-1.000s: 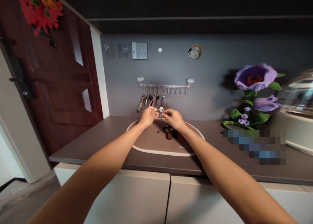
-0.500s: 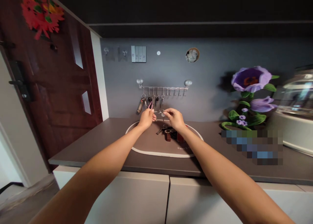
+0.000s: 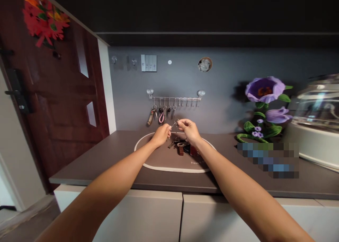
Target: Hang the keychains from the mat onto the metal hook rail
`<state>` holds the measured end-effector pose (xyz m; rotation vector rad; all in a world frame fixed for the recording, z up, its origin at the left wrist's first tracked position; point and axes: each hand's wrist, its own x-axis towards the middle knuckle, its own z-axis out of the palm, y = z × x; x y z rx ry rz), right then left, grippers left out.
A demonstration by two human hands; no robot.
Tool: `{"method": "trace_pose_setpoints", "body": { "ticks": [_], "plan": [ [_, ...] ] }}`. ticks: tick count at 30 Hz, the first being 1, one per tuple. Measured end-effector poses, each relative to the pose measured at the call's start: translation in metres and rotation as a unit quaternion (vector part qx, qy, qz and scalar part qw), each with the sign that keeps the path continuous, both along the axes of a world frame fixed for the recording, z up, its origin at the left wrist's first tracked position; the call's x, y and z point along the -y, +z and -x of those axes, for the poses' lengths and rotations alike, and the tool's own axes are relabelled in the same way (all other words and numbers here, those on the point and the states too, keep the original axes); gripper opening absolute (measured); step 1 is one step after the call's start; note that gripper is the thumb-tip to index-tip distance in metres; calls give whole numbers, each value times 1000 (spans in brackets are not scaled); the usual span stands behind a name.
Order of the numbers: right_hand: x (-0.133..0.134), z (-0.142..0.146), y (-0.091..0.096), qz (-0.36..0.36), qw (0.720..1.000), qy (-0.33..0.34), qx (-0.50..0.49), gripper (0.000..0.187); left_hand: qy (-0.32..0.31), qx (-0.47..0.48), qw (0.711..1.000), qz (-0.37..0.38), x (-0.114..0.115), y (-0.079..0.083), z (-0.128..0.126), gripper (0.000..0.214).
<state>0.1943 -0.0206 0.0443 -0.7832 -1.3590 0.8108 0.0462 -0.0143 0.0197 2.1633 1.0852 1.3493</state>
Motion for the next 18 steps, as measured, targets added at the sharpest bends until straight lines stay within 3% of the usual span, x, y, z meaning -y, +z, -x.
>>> {"method": "trace_pose_setpoints", "body": {
  "ticks": [7,18],
  "plan": [
    [2,2,-2,15,999,15,-27,33,5,-103,994,-27,2,-3,-1,23],
    [-3,-6,-1,-1,995,10,-94,29,50,-130,989,-48,-4,-10,3,20]
  ]
}}
